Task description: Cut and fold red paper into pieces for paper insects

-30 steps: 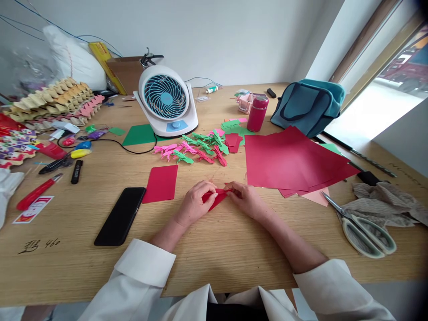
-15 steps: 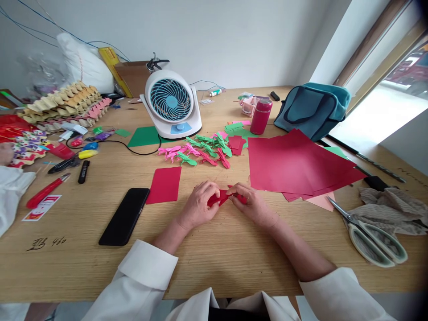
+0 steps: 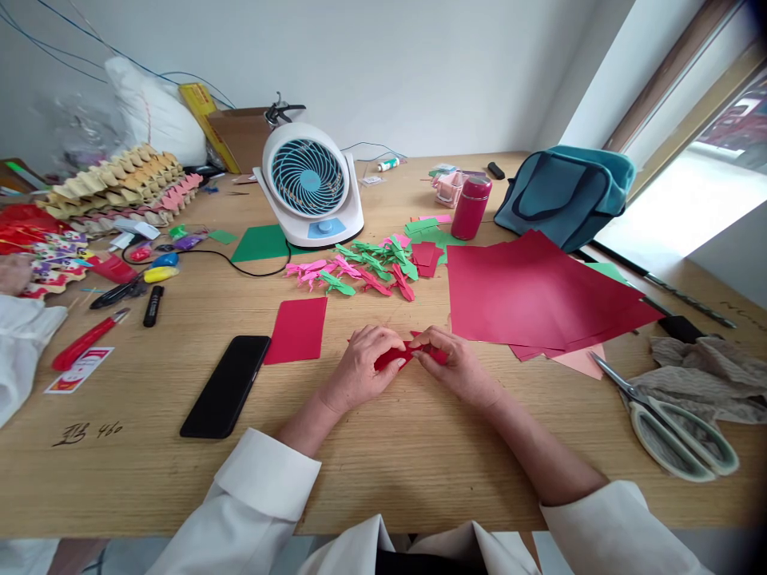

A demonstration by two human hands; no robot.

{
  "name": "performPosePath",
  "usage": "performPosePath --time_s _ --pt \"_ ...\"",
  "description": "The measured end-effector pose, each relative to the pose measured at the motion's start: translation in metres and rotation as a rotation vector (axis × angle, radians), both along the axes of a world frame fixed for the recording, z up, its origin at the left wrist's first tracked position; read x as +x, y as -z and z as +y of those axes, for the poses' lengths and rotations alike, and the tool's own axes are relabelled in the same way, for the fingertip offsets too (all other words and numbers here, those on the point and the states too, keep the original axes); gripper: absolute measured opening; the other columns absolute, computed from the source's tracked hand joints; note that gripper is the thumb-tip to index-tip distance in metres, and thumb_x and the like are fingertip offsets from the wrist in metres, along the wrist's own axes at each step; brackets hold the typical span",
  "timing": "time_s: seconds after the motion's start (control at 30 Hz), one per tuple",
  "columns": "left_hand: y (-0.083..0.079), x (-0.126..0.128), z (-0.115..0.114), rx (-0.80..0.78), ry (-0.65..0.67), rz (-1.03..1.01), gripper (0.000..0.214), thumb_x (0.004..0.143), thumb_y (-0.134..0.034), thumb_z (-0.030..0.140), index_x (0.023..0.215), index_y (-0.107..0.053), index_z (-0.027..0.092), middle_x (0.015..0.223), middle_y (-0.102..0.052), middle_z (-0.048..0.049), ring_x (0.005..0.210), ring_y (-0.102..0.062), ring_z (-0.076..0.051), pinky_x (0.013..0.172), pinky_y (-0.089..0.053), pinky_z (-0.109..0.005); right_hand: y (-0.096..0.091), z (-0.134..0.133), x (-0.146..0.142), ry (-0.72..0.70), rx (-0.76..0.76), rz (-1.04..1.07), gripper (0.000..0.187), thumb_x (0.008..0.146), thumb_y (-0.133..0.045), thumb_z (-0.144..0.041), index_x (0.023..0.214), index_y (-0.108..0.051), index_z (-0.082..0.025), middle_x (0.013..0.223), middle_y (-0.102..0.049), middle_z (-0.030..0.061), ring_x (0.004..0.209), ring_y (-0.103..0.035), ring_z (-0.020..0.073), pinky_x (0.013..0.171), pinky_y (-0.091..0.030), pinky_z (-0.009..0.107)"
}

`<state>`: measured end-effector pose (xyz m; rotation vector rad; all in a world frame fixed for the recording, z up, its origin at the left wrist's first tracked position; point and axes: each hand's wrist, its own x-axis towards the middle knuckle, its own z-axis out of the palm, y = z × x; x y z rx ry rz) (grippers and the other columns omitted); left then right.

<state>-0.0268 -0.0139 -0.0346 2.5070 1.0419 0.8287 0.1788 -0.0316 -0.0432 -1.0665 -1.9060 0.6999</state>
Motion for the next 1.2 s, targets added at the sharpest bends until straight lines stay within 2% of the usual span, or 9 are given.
performPosePath --time_s 0.13,0.4,0.67,1.0,1.2 --pt "0.001 0.001 0.000 0.012 0.007 -0.004 0.013 0.093 -0.053 0.025 0.101 -0.063 0.025 0.109 -0.067 -0.0041 0.102 -0.058 -0.021 0.092 -0.042 -0.038 -0.002 0.000 0.000 -0.018 0.011 0.020 0.012 0.091 -0.055 -0.021 0.094 -0.067 -0.022 0.088 -0.065 0.0039 0.078 -0.063 0.0160 0.073 -0.052 0.030" --pt "0.001 0.000 0.001 -0.003 -0.022 -0.076 0.005 0.089 -0.056 0.019 0.088 -0.061 0.022 0.101 -0.069 -0.0043 0.096 -0.060 -0.020 0.089 -0.044 -0.038 -0.002 0.000 0.002 0.017 -0.010 0.039 0.008 0.091 -0.056 -0.024 0.090 -0.063 -0.021 0.085 -0.067 0.0029 0.078 -0.064 0.0167 0.072 -0.052 0.030" --pt "-0.002 0.000 0.001 -0.002 -0.023 -0.151 0.006 0.086 -0.059 0.015 0.084 -0.060 0.021 0.095 -0.069 -0.0037 0.093 -0.060 -0.019 0.087 -0.044 -0.037 0.001 0.001 0.006 0.045 -0.007 0.066 0.005 0.089 -0.058 -0.022 0.090 -0.062 -0.021 0.084 -0.068 0.0017 0.076 -0.064 0.0151 0.073 -0.051 0.027" --pt "0.003 -0.006 0.008 -0.011 -0.025 -0.115 0.005 0.085 -0.063 0.018 0.084 -0.059 0.021 0.096 -0.070 -0.0026 0.094 -0.061 -0.019 0.087 -0.041 -0.036 -0.001 0.004 0.013 0.020 -0.058 0.042 0.007 0.088 -0.059 -0.024 0.085 -0.063 -0.019 0.077 -0.066 0.0010 0.072 -0.061 0.0146 0.069 -0.047 0.026" --pt "0.003 -0.010 0.012 -0.035 0.000 -0.086 0.012 0.086 -0.065 0.021 0.079 -0.055 0.020 0.095 -0.070 -0.0009 0.092 -0.062 -0.017 0.087 -0.038 -0.035 -0.001 0.006 0.018 -0.015 -0.124 -0.007 0.009 0.087 -0.061 -0.027 0.084 -0.062 -0.019 0.077 -0.066 0.0001 0.069 -0.059 0.0133 0.067 -0.046 0.025"
